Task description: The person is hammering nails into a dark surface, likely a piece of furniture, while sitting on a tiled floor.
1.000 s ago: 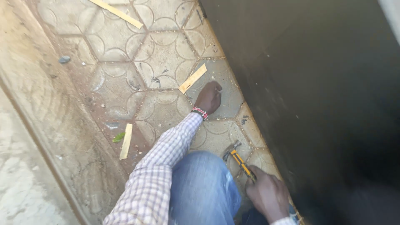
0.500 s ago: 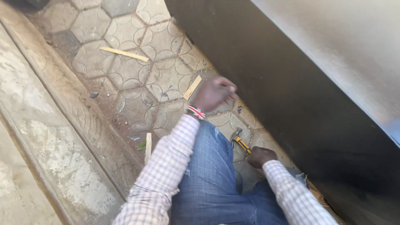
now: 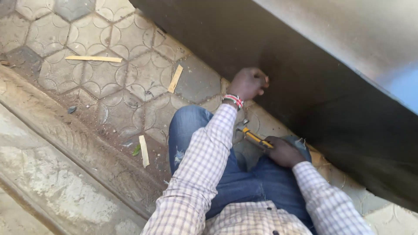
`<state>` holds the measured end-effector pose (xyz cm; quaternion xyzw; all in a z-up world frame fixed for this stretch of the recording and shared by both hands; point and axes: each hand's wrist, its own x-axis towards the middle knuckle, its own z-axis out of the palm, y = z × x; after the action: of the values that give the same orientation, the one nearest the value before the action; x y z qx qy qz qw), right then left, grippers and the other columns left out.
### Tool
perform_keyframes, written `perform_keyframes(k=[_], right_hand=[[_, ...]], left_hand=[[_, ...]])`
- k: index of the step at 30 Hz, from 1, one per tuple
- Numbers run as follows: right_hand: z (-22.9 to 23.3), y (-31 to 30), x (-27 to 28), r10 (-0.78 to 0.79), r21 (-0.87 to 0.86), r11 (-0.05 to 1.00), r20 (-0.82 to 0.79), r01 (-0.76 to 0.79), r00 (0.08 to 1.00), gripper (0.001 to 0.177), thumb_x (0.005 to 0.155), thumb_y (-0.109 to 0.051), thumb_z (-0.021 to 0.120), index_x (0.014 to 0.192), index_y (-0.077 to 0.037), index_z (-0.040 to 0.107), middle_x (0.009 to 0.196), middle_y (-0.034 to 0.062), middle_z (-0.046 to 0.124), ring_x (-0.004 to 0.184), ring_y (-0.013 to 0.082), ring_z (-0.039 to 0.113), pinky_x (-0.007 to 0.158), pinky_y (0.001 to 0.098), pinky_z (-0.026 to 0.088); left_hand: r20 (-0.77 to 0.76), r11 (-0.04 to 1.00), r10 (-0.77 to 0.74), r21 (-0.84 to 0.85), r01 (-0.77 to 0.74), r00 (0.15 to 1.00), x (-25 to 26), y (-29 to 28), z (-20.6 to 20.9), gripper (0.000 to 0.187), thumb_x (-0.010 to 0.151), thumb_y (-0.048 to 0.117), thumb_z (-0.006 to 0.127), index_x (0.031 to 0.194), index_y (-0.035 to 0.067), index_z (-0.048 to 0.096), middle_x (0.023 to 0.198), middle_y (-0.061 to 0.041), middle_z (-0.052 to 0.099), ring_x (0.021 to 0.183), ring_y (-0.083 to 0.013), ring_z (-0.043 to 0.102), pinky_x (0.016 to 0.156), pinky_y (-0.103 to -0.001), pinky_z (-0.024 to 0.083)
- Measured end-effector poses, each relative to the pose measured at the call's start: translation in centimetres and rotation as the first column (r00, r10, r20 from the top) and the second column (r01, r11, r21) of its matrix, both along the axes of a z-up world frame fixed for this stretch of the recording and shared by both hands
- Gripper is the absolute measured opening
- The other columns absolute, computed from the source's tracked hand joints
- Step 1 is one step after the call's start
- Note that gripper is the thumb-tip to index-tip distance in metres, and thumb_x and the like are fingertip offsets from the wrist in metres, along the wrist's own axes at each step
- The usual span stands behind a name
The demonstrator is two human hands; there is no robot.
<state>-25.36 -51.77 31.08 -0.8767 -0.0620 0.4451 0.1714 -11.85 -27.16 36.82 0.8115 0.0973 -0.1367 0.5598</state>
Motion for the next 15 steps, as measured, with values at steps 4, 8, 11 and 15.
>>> perform_keyframes(k=[4,8,11,15], right_hand=[[4.1,-2.1,-3.0,-0.088,0.009,0.996,0.049,0.088,0.995,0.058,0.106,-0.038,0.072,0.162,-0.021,0.077,0.157,0.0297,0.08,0.154,0.0531,0.069,0.13,0.0662,0.055],[3.5,-3.4,-4.6,-0.226,0.055,0.974,0.109,0.221,0.968,0.064,0.104,-0.039,0.078,0.166,-0.024,0.075,0.154,0.0264,0.082,0.151,0.0503,0.072,0.126,0.0665,0.056],[3.6,-3.6,-5.6,-0.307,0.122,0.948,0.096,0.295,0.947,0.062,0.102,-0.039,0.082,0.162,-0.027,0.079,0.153,0.0243,0.083,0.151,0.0498,0.071,0.126,0.0653,0.056],[6.7,-1.7,-6.4,-0.375,0.182,0.916,0.065,0.358,0.925,0.061,0.101,-0.033,0.082,0.161,-0.02,0.08,0.15,0.0277,0.083,0.149,0.0507,0.072,0.123,0.065,0.057]], left_hand=[[-0.026,0.977,0.014,-0.213,-0.019,1.0,-0.6,1.2,1.2,0.033,0.107,0.018,0.07,0.128,-0.002,0.084,0.099,-0.018,0.093,0.075,-0.0174,0.089,0.064,-0.023,0.07],[0.037,0.981,0.018,-0.194,-0.01,0.999,-0.5,1.5,1.6,0.032,0.107,0.017,0.071,0.126,-0.004,0.085,0.093,-0.015,0.093,0.071,-0.0137,0.088,0.062,-0.021,0.069],[0.055,0.99,-0.007,-0.144,0.015,0.998,-0.9,1.2,1.6,0.033,0.108,0.017,0.069,0.126,-0.004,0.086,0.09,-0.012,0.092,0.068,-0.0107,0.086,0.061,-0.021,0.068],[0.064,0.994,-0.069,-0.081,0.074,0.996,-0.5,1.4,1.4,0.031,0.107,0.02,0.068,0.125,0.002,0.087,0.089,-0.008,0.093,0.069,-0.01,0.087,0.067,-0.023,0.067]])
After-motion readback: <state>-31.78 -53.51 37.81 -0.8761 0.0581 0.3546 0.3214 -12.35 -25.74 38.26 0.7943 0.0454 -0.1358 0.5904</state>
